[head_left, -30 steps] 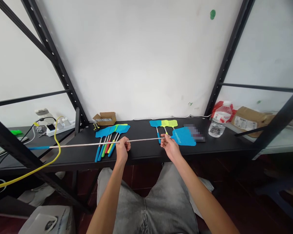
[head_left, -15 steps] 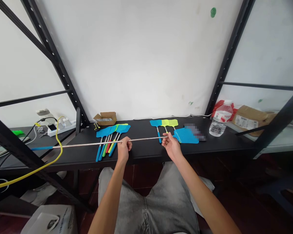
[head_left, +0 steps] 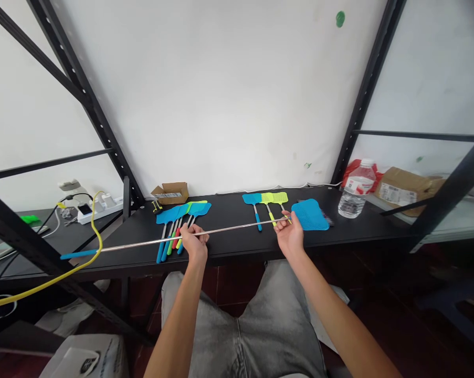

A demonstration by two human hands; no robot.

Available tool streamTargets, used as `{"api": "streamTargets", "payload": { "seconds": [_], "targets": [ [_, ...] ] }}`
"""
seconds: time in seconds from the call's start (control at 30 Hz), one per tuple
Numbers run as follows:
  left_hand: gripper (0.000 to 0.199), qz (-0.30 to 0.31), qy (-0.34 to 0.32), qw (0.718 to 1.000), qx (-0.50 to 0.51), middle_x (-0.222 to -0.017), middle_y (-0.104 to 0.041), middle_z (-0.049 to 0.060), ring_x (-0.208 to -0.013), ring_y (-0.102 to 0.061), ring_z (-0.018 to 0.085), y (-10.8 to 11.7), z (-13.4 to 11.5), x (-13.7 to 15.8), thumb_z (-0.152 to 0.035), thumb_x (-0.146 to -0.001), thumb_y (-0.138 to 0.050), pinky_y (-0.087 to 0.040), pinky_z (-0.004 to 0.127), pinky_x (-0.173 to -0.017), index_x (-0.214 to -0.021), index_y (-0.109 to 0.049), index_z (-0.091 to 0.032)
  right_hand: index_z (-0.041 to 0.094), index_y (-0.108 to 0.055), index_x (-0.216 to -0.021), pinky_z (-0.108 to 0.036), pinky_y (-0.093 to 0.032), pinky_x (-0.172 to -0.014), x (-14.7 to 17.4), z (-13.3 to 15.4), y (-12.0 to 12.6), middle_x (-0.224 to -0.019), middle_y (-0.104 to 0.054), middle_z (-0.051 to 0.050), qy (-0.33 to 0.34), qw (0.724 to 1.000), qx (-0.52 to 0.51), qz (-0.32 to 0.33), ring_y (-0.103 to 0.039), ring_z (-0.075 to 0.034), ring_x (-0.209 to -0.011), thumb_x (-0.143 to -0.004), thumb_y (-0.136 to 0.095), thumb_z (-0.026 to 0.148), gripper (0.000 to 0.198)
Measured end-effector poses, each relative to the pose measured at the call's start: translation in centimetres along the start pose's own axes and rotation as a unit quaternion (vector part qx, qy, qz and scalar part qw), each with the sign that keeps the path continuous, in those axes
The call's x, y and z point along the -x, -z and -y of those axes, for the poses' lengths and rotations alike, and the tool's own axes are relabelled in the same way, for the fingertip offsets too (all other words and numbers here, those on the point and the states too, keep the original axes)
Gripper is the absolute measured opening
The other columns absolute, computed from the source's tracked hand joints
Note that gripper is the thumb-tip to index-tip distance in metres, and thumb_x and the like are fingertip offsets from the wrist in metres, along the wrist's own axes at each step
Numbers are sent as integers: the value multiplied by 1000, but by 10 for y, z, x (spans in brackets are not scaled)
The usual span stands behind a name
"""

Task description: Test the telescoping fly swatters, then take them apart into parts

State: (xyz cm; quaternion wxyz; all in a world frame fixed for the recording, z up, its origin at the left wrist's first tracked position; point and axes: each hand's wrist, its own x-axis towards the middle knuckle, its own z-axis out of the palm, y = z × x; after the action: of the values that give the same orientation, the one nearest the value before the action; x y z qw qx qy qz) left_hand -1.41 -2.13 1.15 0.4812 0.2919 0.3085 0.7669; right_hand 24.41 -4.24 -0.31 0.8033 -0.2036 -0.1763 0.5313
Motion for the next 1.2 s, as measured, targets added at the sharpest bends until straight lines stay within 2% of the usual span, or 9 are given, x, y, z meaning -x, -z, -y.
{"api": "streamTargets", "payload": {
  "seconds": [0.1,0.27,0.47,0.57,1.0,1.2],
  "targets": [
    [54,-37,-1,999,27,-34,-22,-4,-30,-20,9,-2,-2,1,-47,-92,-29,-21,25,-37,-44,-31,-22,18,-63,-83,-22,-35,-48,-4,16,1,-55,-37,7,25,1000,-1,-12,-38,-8,-47,-87,-56,48,31],
    [54,-46,-3,998,39,-34,-22,-4,-30,-21,9,-3,-3,3,-47,-91,-29,-20,25,-37,-43,-31,-22,16,-61,-78,-21,-33,-45,-15,53,4,-51,-34,7,89,995,16,-49,-33,-7,-45,-94,-45,48,39],
    [51,-42,-9,998,36,-34,-20,-5,-30,-19,9,-1,0,0,-47,-89,-32,-18,24,-36,-45,-28,-23,16,-58,-74,-20,-31,-43,-28,101,30,-48,-29,8,155,982,7,-112,-29,-7,-42,-99,-35,44,44],
    [49,-35,-12,999,27,-35,-20,-5,-31,-20,9,0,2,-1,-48,-88,-32,-19,24,-37,-47,-27,-23,16,-57,-71,-20,-30,-42,-31,112,38,-47,-28,8,182,974,11,-131,-28,-7,-41,-100,-32,43,46],
    [40,-44,-29,997,-47,-42,-19,-6,-34,-19,8,-1,7,-2,-41,-84,-35,-15,24,-37,-50,-24,-23,19,-53,-71,-20,-30,-40,-33,96,37,-46,-28,9,238,955,97,-146,-28,-7,-39,-94,-42,52,42],
    [42,19,-58,993,-105,-42,-18,-5,-37,-18,9,1,8,2,-40,-87,-33,-15,25,-39,-49,-22,-23,17,-61,-73,-21,-27,-41,-13,40,0,-44,-35,7,183,971,115,-103,-31,-6,-40,-86,-51,56,42]
  ]
}}
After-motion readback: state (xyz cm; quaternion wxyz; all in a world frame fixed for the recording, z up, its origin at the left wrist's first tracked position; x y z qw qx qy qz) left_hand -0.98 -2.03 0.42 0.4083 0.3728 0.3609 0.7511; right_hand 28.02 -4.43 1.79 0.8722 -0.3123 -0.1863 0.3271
